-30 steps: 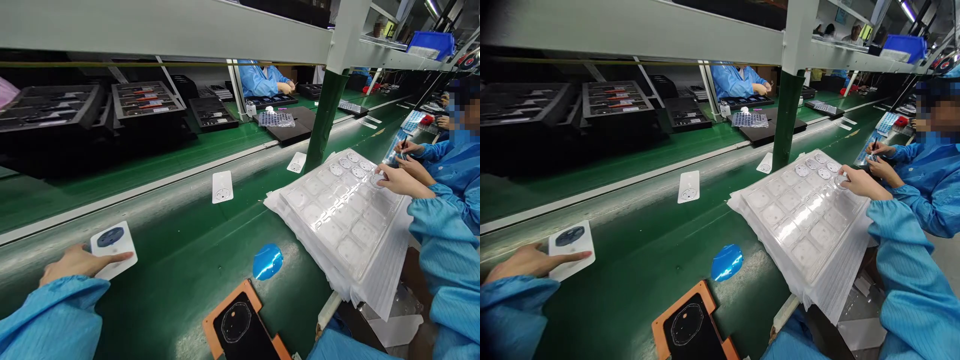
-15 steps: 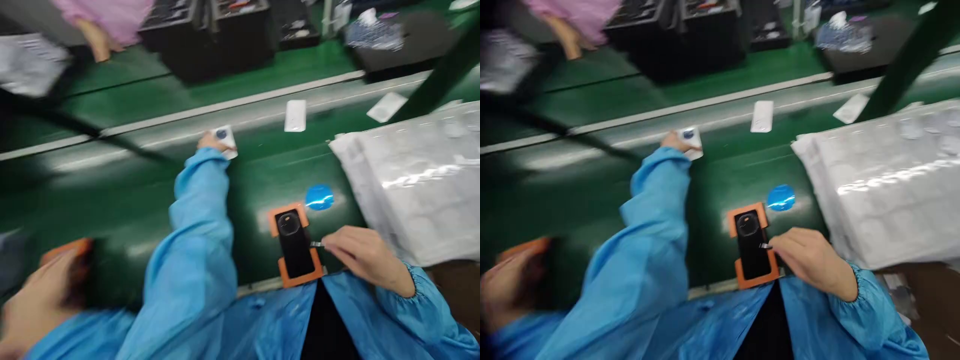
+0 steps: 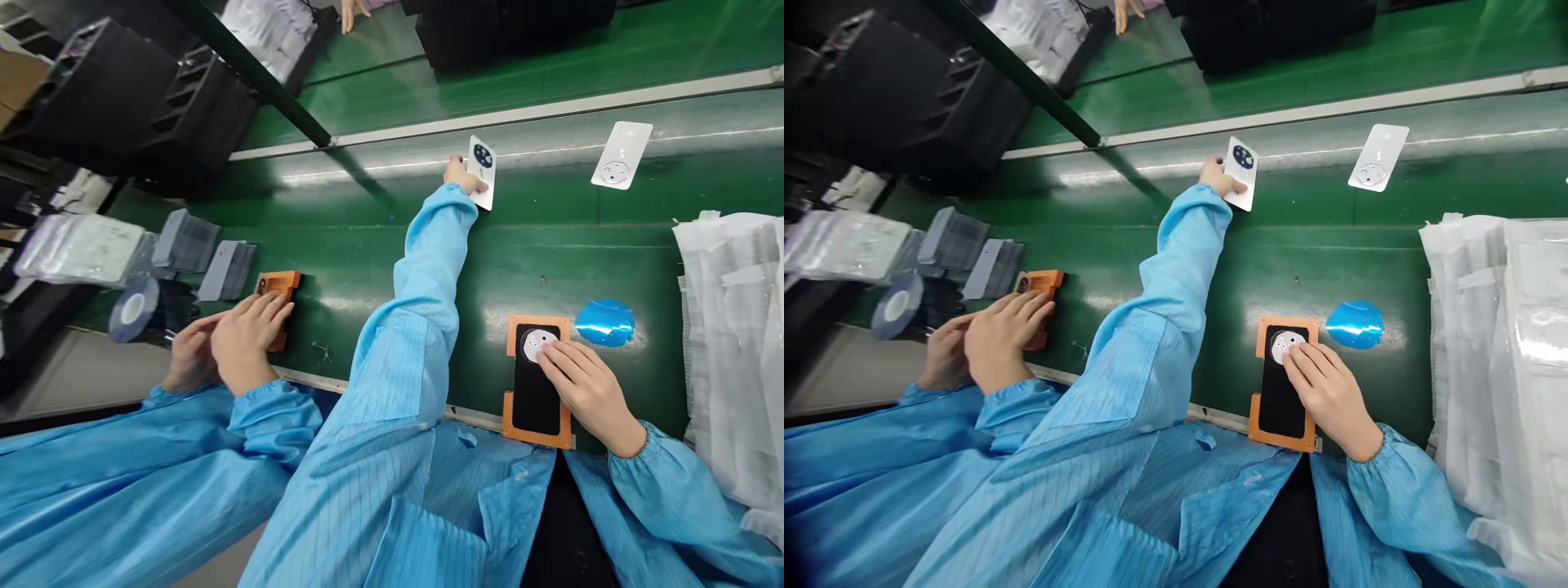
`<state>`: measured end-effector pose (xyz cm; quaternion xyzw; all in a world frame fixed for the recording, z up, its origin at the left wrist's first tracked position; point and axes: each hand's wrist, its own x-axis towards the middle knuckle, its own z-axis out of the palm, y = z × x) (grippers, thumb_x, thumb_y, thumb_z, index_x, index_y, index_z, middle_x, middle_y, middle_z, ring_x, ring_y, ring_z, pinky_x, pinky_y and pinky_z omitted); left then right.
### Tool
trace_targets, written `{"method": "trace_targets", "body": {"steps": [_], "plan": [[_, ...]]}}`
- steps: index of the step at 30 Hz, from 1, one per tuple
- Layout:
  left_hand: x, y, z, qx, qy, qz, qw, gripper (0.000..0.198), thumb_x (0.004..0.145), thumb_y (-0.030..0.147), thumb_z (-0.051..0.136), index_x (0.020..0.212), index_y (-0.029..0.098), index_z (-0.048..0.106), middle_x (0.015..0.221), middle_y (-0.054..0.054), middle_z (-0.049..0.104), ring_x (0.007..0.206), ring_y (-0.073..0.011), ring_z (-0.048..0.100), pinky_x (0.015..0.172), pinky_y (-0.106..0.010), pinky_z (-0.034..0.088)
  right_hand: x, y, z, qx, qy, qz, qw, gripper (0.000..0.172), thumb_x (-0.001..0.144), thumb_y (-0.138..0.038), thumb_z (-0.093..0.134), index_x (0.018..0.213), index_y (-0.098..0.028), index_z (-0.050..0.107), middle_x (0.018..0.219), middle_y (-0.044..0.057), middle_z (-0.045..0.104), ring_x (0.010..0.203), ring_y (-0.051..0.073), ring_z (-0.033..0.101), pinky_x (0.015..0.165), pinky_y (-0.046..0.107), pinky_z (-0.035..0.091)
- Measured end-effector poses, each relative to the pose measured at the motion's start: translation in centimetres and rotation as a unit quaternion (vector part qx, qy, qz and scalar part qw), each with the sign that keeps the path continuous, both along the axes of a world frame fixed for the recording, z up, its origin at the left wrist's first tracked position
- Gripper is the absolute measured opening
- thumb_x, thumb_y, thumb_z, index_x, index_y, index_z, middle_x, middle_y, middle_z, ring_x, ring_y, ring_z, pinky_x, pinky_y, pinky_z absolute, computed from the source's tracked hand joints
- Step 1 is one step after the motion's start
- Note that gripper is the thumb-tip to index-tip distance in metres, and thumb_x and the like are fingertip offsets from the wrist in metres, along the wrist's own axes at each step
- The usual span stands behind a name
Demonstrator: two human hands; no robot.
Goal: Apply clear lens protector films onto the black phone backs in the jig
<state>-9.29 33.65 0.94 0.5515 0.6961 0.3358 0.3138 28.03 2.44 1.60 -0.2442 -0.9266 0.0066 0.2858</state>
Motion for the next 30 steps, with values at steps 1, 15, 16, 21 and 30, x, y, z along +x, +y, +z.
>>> {"method": "trace_targets", "body": {"steps": [1, 15, 16, 21, 30], "plan": [[0.1, 0.0, 0.1, -0.002, -0.026, 0.038, 0.999, 0.064, 0.074, 0.035, 0.095, 0.118, 0.004, 0.061, 0.129, -0.018, 0.069, 0.123, -0.0307, 0.067, 0.104, -0.044, 0.052, 0.0, 0.1, 0.0, -0.008, 0.0, 0.007, 1.0, 0.029, 0.097, 0.002, 0.063, 0.123, -0.008, 0.071, 0.121, 0.015, 0.078, 0.117, 0.028, 0.075, 0.104, 0.046, 0.063], [9.6, -9.7, 8.2, 0.136, -0.313, -0.021, 0.94, 0.041, 0.068, 0.027, 0.101, 0.089, 0.014, 0.067, 0.087, 0.002, 0.074, 0.081, -0.013, 0.067, 0.074, -0.025, 0.055, 1.7, 3.0, 3.7, -0.075, 0.14, -0.072, 0.985, 0.038, 0.092, -0.004, 0.073, 0.127, -0.019, 0.073, 0.123, 0.012, 0.077, 0.118, 0.032, 0.073, 0.105, 0.053, 0.062], [10.4, -10.5, 8.6, 0.142, -0.307, -0.035, 0.941, 0.045, 0.064, 0.029, 0.102, 0.086, 0.014, 0.067, 0.084, 0.001, 0.072, 0.082, -0.0153, 0.069, 0.072, -0.026, 0.056, 2.2, 3.6, 4.4, -0.057, 0.184, -0.128, 0.973, 0.045, 0.09, -0.004, 0.075, 0.131, -0.022, 0.072, 0.124, 0.011, 0.076, 0.118, 0.032, 0.073, 0.104, 0.053, 0.062], [14.1, -13.8, 11.0, 0.153, -0.278, -0.116, 0.941, 0.051, 0.057, 0.034, 0.105, 0.086, 0.013, 0.069, 0.082, -0.001, 0.067, 0.09, -0.0234, 0.073, 0.073, -0.029, 0.057, 3.5, 5.2, 5.4, -0.037, 0.259, -0.286, 0.922, 0.062, 0.09, -0.023, 0.081, 0.149, -0.027, 0.061, 0.142, 0.015, 0.066, 0.133, 0.039, 0.063, 0.108, 0.061, 0.057], [19.5, -17.8, 11.3, 0.076, -0.258, -0.273, 0.924, 0.053, 0.061, 0.053, 0.1, 0.082, 0.014, 0.07, 0.078, -0.001, 0.07, 0.069, -0.0127, 0.062, 0.061, -0.023, 0.048, 2.0, 5.4, 4.5, -0.523, 0.337, -0.195, 0.758, 0.032, 0.091, -0.052, 0.079, 0.1, -0.021, 0.08, 0.093, 0.006, 0.081, 0.087, 0.026, 0.078, 0.077, 0.038, 0.067]]}}
